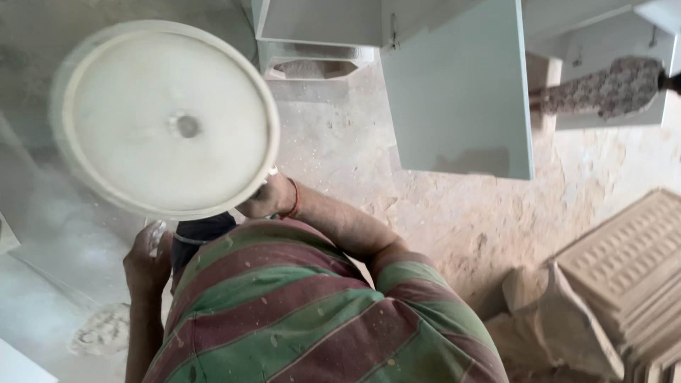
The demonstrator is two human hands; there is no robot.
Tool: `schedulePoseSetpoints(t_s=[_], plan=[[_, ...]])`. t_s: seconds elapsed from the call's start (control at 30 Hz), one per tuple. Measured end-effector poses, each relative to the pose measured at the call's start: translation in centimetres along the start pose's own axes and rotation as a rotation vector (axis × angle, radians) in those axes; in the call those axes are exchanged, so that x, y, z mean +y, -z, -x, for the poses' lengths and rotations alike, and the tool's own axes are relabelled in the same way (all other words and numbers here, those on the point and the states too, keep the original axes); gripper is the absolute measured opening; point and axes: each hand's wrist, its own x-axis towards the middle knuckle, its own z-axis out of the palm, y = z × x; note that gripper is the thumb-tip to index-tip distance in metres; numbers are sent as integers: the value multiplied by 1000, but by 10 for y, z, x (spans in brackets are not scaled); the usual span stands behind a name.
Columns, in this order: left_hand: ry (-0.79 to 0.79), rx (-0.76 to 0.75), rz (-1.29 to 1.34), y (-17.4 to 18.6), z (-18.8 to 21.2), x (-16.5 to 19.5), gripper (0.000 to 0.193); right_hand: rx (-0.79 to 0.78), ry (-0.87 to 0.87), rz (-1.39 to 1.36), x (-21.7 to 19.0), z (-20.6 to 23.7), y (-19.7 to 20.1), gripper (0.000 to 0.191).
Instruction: The person uses a spray gun to apply white paint to a wooden cabinet, moving around to cover multiple surfaces. They then pour white paint from a container into the spray gun's reservoir to continue the task.
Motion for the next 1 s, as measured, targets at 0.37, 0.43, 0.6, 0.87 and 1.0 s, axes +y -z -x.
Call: schedulePoseSetpoints(t_s=[0.37, 0.43, 0.6, 0.87, 1.0], plan=[[-172, -88, -24, 120, -253, 44, 35, -39, 81, -169, 54, -204, -18, 47], [-326, -3, -4, 148, -273, 52, 36, -61, 74, -122, 61, -234, -18, 46], [-398, 102, 95, 185, -303, 56, 38, -147, 126, -30, 76, -288, -17, 43], [-340, 37, 240, 190, -367, 80, 47, -182, 174, 92, 109, -353, -13, 39], [-583, 136, 336, 207, -434, 112, 58, -171, 161, 93, 132, -404, -16, 37]])
